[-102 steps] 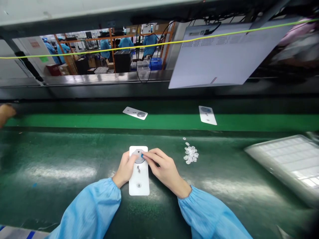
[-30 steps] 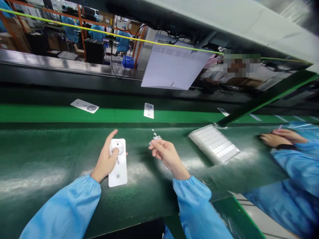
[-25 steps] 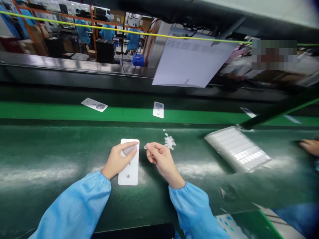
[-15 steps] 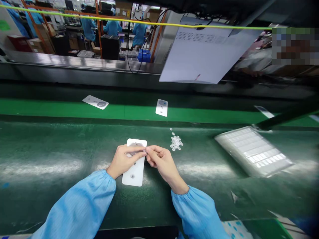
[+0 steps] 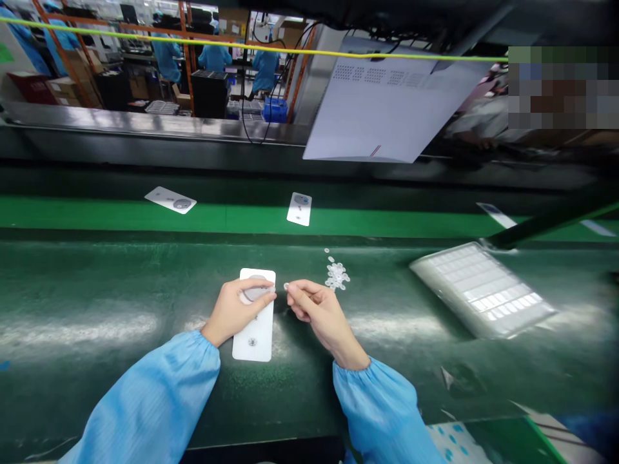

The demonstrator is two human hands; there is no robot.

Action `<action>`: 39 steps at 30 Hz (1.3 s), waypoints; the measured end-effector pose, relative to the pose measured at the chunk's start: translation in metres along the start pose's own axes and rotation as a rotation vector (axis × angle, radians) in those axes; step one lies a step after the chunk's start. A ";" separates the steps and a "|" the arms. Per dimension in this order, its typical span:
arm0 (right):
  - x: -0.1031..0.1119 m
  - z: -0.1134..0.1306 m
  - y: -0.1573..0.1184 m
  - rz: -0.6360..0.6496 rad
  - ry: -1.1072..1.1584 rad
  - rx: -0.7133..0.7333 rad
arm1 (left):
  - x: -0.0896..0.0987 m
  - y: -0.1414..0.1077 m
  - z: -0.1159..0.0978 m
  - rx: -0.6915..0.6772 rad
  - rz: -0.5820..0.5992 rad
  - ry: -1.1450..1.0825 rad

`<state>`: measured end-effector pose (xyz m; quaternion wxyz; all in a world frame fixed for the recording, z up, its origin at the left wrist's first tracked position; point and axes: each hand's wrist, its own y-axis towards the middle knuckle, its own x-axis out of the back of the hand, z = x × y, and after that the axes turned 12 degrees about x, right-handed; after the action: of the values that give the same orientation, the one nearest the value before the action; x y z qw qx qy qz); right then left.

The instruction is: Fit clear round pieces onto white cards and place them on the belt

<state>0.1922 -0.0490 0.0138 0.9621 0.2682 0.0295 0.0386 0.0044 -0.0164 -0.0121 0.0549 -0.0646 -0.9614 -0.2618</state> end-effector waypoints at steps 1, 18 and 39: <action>0.001 0.000 0.001 -0.016 -0.010 0.005 | 0.000 0.000 0.000 -0.005 0.009 0.046; -0.009 -0.003 0.003 -0.042 -0.072 -0.051 | 0.001 0.002 -0.002 0.018 0.031 0.069; -0.010 -0.009 -0.005 0.006 -0.314 0.132 | -0.003 -0.005 -0.006 -0.067 0.088 0.095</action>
<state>0.1821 -0.0495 0.0044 0.9351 0.3337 -0.1196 -0.0027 0.0068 -0.0241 -0.0102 0.1098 -0.0963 -0.9447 -0.2937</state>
